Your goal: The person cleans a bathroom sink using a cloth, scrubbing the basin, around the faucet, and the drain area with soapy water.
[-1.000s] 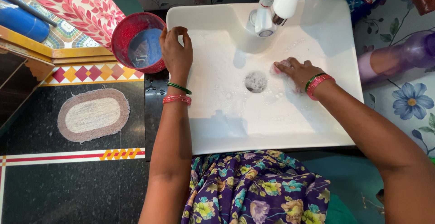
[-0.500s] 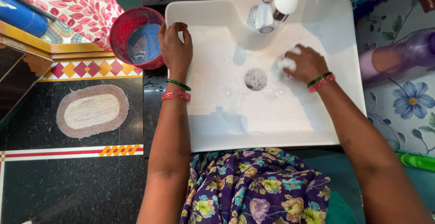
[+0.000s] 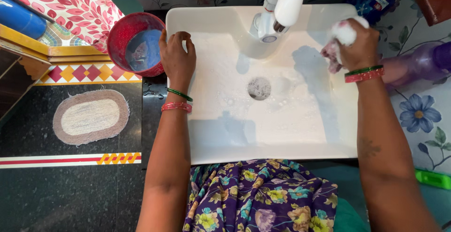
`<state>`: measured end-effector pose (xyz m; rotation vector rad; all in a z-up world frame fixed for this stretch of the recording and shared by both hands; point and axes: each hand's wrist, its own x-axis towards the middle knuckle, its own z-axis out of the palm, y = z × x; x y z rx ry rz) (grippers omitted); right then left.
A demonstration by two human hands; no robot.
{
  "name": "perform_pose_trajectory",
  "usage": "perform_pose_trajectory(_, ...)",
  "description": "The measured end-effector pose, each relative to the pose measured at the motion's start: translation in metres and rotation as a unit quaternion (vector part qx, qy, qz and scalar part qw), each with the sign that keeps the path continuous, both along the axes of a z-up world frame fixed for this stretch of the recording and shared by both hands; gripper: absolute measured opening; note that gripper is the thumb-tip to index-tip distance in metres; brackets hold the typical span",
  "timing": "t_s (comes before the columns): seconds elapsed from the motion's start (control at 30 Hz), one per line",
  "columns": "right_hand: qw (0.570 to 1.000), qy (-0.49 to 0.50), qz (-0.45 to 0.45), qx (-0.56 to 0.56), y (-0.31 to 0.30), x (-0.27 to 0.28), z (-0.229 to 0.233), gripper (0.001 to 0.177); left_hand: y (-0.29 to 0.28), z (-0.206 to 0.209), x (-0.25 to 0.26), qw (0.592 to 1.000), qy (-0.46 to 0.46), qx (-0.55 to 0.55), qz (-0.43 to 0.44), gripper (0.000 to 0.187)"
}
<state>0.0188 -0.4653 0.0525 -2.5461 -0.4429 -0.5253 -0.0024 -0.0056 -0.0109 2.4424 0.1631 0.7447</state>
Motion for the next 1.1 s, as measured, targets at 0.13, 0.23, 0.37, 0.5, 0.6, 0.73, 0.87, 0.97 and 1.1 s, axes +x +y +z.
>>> perform_pose_trajectory(0.13, 0.993, 0.037, 0.001, 0.115, 0.004, 0.010, -0.003, 0.018, 0.002, 0.000, -0.003, 1.000, -0.001, -0.012, -0.013, 0.010)
perform_pose_trajectory(0.23, 0.998, 0.034, 0.009, 0.046, 0.022, 0.013, -0.002, 0.025, 0.004, 0.001, -0.001, 0.999, -0.004, -0.024, -0.022, 0.010)
perform_pose_trajectory(0.37, 0.958, 0.218, -0.138, -0.129, 0.028, 0.036, -0.017, 0.049, 0.005, -0.001, -0.003, 0.999, -0.024, -0.019, -0.038, 0.010)
perform_pose_trajectory(0.5, 0.908, -0.008, -0.161, -0.386, 0.014, 0.040, -0.073, 0.052, 0.006, 0.002, -0.003, 0.999, -0.016, -0.022, -0.044, 0.008)
perform_pose_trajectory(0.6, 0.912, 0.029, -0.217, -0.348, 0.005, 0.052, -0.100, 0.035, 0.006, 0.003, -0.004, 0.999, -0.022, -0.010, -0.045, 0.009)
perform_pose_trajectory(0.73, 0.923, 0.170, -0.174, -0.297, 0.007, 0.066, -0.109, 0.050, 0.006, 0.002, -0.002, 0.998, -0.010, -0.019, -0.055, 0.007)
perform_pose_trajectory(0.87, 0.950, 0.110, -0.124, -0.266, 0.019, 0.060, -0.111, 0.050, 0.001, 0.001, 0.000, 1.000, -0.008, -0.006, -0.026, 0.011)
perform_pose_trajectory(0.97, 0.966, 0.066, -0.109, -0.226, 0.034, 0.053, -0.109, 0.051, -0.004, -0.001, 0.002, 1.000, -0.008, 0.013, -0.020, 0.012)
perform_pose_trajectory(1.1, 0.980, 0.082, -0.063, -0.170, 0.052, 0.049, -0.107, 0.056, -0.011, -0.004, -0.002, 0.997, -0.009, 0.077, 0.011, 0.008)
